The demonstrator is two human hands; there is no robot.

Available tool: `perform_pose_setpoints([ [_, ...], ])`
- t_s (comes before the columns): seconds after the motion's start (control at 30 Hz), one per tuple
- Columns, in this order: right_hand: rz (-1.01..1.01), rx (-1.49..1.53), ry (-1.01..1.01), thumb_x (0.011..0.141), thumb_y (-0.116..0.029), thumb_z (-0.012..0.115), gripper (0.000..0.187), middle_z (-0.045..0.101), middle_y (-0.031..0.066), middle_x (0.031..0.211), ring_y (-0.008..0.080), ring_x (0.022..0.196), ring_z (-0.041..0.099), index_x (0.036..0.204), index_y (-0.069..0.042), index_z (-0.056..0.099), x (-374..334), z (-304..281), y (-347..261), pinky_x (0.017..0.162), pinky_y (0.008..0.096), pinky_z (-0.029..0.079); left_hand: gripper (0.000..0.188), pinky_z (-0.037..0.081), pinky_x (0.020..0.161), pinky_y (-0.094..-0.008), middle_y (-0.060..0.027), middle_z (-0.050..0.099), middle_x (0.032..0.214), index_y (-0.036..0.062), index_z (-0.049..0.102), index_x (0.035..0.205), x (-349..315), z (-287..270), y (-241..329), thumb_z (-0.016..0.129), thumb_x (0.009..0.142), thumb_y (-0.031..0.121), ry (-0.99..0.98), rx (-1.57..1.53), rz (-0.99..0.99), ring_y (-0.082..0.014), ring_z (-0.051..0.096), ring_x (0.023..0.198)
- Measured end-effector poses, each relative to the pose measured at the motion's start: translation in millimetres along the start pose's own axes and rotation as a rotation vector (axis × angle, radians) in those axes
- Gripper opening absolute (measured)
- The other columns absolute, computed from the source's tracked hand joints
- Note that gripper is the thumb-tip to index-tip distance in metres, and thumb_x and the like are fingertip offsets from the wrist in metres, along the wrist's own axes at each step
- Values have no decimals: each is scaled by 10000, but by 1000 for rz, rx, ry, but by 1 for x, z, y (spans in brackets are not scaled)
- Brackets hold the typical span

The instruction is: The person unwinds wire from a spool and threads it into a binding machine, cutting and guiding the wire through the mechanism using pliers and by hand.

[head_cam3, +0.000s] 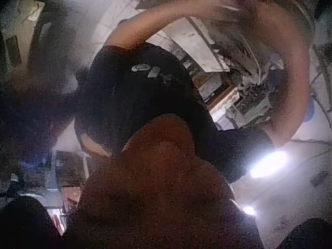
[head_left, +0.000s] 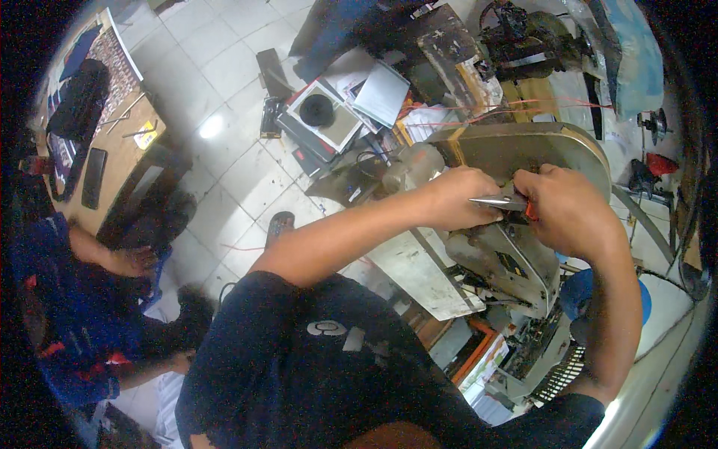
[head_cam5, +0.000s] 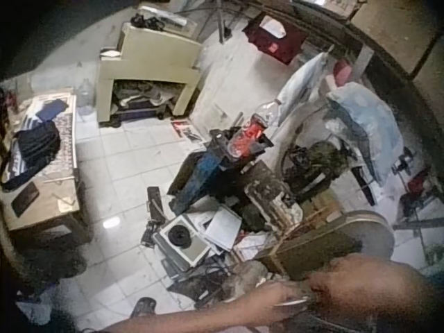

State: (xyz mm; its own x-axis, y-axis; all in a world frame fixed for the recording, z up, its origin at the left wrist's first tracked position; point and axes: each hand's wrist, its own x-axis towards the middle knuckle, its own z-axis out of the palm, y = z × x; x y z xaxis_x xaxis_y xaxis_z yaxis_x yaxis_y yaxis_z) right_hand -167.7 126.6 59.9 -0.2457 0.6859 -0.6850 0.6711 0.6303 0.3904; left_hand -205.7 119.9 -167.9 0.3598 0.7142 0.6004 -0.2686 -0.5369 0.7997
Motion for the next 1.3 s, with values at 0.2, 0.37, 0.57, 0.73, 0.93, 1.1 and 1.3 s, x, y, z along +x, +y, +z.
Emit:
perform_pose_setpoints([
  [0.2,2,0,-8,708,-42,647,207,611,201,812,409,858,592,891,-43,550,1,0,1,735,503,471,222,464,762,-434,-129,611,871,65,639,897,3,0,0,686,760,233,45,119,205,-336,581,860],
  [0.37,99,17,-38,720,-79,689,242,616,210,829,418,854,595,907,-31,544,-7,-9,-2,737,504,469,300,434,804,-420,-118,596,955,80,643,986,2,-4,2,685,756,268,27,204,235,-298,554,935],
  [0.57,126,141,160,733,-71,723,285,606,210,841,426,818,581,918,2,519,-26,-14,6,707,460,459,263,438,807,-435,-123,605,894,65,647,921,5,-21,-2,677,761,272,-160,318,157,-317,558,903],
  [0.73,142,135,474,717,-37,708,385,614,229,911,419,870,585,1068,-22,552,-53,-23,9,759,438,480,214,457,794,-456,-126,616,873,52,644,884,10,-19,-19,650,778,237,-152,56,230,-341,564,907],
  [0.93,364,544,805,848,-24,702,532,630,127,1100,177,1005,601,1341,-2,502,-110,12,36,889,313,468,188,486,682,-446,-157,628,798,50,649,881,13,-29,-13,649,777,207,-295,-13,41,-350,613,766],
  [1.1,272,369,626,846,-10,692,407,641,111,1072,180,950,596,1233,-4,566,-115,17,33,845,301,475,205,487,659,-432,-154,637,781,58,655,877,12,-28,-18,673,758,224,-289,-30,50,-337,622,737],
  [1.3,257,140,476,726,-46,731,298,608,171,925,339,863,580,986,9,595,-55,11,22,793,367,454,271,483,811,-414,-111,649,929,93,709,919,2,-32,-30,696,699,251,-216,153,139,-312,571,947],
])
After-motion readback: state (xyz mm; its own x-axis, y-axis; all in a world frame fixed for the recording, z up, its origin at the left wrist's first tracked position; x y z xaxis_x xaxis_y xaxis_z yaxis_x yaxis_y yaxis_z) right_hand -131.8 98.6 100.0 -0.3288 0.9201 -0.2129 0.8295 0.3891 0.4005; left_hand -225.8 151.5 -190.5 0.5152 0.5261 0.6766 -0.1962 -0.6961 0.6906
